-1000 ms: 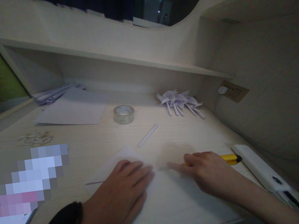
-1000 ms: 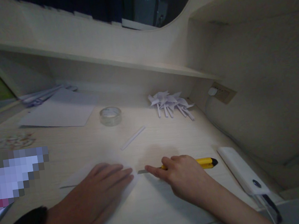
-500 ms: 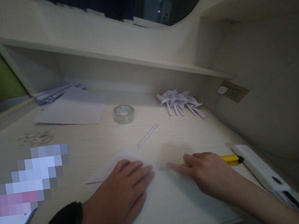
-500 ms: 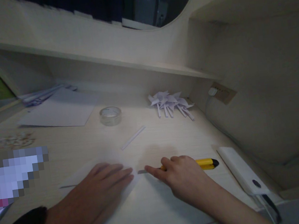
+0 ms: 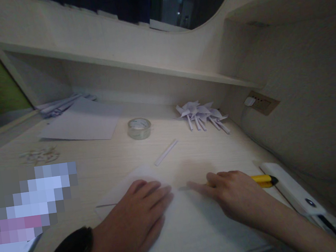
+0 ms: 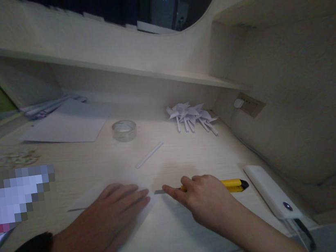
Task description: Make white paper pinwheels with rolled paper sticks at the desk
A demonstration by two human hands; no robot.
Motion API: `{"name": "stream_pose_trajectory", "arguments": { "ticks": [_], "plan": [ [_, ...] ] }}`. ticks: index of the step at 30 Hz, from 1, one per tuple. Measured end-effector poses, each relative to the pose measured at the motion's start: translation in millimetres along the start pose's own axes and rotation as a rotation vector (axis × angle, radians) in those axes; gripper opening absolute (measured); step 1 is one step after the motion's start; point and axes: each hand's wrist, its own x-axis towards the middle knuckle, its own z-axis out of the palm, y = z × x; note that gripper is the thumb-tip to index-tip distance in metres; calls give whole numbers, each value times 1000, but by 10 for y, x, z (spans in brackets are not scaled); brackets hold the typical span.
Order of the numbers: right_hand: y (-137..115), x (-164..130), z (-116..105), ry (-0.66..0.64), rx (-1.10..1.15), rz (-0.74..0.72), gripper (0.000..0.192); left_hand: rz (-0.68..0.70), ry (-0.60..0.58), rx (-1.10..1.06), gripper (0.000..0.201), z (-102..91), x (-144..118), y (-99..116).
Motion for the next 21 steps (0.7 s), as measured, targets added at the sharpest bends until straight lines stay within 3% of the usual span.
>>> {"name": "stream_pose_trajectory", "arguments": {
  "ticks": [9, 15, 21],
  "plan": [
    [-6, 12, 5, -4, 3, -6, 63, 14, 38, -17, 43, 20, 10, -8],
    [-10, 10, 19, -6, -16, -14, 62, 2, -20, 7, 45, 1, 15, 1],
    [-23, 32, -2, 7, -30, -22, 59, 5, -6, 4, 44, 14, 12, -4]
  ]
}}
